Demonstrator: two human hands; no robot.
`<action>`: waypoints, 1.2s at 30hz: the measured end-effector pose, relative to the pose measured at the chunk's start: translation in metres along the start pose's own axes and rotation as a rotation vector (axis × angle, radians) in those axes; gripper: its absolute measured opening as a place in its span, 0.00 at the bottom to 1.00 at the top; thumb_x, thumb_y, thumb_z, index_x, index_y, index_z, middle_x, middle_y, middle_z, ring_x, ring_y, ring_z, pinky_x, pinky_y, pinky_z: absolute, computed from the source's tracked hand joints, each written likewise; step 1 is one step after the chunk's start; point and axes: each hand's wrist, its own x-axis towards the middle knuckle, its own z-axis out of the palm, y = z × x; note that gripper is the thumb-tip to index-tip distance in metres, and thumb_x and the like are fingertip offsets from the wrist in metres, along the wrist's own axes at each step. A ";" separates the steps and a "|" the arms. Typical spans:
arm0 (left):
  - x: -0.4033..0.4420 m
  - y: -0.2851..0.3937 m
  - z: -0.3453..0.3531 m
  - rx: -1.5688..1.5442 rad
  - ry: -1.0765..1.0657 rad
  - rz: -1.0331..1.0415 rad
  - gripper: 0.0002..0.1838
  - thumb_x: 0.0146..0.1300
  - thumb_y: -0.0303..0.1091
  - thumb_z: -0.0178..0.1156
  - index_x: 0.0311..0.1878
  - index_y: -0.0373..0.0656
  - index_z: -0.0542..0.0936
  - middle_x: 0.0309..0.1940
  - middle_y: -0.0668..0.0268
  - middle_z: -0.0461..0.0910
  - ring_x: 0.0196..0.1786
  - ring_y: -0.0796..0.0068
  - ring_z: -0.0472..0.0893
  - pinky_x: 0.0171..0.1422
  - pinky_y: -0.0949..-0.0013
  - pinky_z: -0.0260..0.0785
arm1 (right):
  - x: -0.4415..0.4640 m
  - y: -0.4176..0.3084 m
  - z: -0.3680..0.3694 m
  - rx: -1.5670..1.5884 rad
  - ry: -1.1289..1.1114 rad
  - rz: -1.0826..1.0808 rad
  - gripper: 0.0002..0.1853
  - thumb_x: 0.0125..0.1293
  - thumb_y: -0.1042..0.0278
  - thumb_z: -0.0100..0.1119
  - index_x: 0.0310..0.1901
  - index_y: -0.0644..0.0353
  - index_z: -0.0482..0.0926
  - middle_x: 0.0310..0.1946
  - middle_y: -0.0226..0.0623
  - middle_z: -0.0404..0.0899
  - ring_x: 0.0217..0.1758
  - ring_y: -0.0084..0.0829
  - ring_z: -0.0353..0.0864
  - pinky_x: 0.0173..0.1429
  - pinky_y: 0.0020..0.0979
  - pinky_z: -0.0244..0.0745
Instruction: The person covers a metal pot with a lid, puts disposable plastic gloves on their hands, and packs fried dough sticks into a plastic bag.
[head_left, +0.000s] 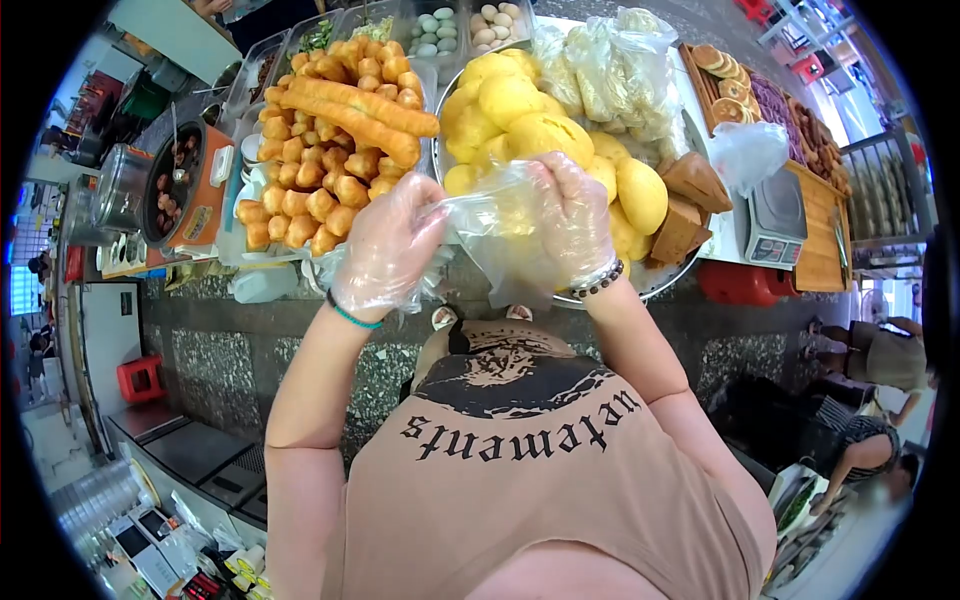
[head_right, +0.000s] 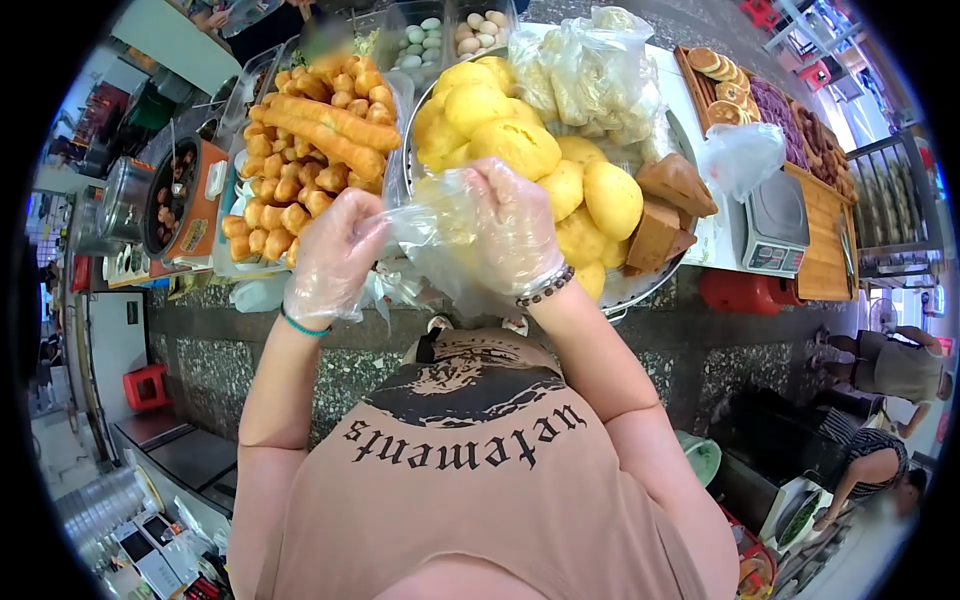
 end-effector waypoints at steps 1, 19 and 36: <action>-0.005 0.001 -0.005 0.056 0.033 0.039 0.05 0.61 0.28 0.56 0.39 0.39 0.75 0.26 0.64 0.76 0.29 0.77 0.75 0.35 0.71 0.68 | 0.000 0.002 0.002 0.055 0.040 0.017 0.02 0.65 0.77 0.52 0.38 0.63 0.74 0.27 0.38 0.77 0.31 0.27 0.77 0.39 0.28 0.73; -0.022 -0.001 0.029 -1.171 0.634 -0.263 0.11 0.69 0.32 0.53 0.51 0.38 0.73 0.43 0.67 0.77 0.45 0.81 0.75 0.48 0.77 0.68 | -0.014 -0.005 0.027 0.513 0.065 -0.093 0.16 0.62 0.82 0.54 0.51 0.61 0.68 0.32 0.25 0.67 0.33 0.18 0.66 0.44 0.21 0.68; -0.013 0.003 -0.024 -0.042 0.107 -0.030 0.14 0.57 0.39 0.63 0.39 0.39 0.76 0.32 0.58 0.75 0.35 0.61 0.76 0.43 0.62 0.69 | 0.021 -0.012 0.013 0.732 -0.862 0.469 0.13 0.64 0.69 0.60 0.48 0.62 0.77 0.42 0.33 0.80 0.47 0.25 0.78 0.53 0.29 0.73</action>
